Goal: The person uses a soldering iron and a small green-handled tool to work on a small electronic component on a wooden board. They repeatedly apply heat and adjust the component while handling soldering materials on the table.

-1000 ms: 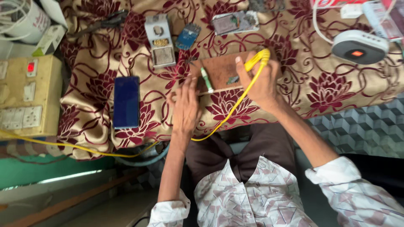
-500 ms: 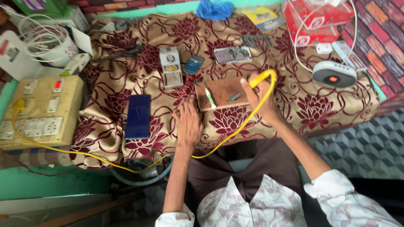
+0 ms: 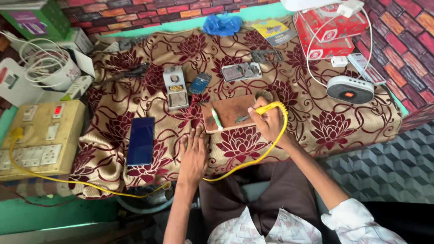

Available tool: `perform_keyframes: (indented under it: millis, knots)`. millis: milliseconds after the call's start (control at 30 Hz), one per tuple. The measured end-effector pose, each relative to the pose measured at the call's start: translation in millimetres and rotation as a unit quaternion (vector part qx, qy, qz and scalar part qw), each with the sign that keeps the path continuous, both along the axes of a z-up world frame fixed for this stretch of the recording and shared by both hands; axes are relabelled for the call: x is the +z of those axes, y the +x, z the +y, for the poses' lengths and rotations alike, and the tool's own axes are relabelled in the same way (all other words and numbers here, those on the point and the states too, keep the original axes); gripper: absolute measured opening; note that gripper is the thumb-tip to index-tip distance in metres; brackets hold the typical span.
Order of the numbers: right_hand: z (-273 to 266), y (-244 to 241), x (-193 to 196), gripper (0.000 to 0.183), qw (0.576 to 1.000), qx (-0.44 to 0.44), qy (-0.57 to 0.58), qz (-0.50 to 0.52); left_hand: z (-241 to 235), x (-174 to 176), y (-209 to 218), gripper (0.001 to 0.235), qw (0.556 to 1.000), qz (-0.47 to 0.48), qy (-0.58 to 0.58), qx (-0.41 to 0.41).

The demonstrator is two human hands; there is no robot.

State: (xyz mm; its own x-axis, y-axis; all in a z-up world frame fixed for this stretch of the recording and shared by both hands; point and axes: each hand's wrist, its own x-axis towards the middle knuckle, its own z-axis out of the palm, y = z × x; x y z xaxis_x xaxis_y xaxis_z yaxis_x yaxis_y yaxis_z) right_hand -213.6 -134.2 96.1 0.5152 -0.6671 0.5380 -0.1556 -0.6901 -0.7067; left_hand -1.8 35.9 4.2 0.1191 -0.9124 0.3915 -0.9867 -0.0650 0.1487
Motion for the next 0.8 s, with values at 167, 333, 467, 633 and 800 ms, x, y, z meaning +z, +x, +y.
perform_keyframes:
  millis: [167,333,467,633,800]
  knots:
    - [-6.4,-8.0,-5.3,0.024,0.999,0.019,-0.037,0.025,7.5,-13.0,2.7,0.052,1.0,-0.015,-0.009,-0.01]
    - [-16.2,-8.5,-7.6,0.019,0.99,0.09,-0.103,0.02,25.0,-11.7,-10.6,0.06,0.998,0.054,-0.04,0.003]
    - [-22.3,-6.1,-6.7,0.019,0.987,0.137,-0.065,-0.048,48.3,-16.0,-70.8,0.009,0.993,0.066,-0.049,-0.086]
    - [-24.3,2.3,1.8,0.021,0.987,0.145,-0.054,-0.04,34.2,-20.5,-118.1,0.049,0.807,-0.211,-0.238,-0.498]
    - [-20.7,-4.4,0.3,0.028,0.997,0.075,-0.001,0.015,48.7,-42.9,-150.6,0.051,0.815,-0.07,-0.027,-0.574]
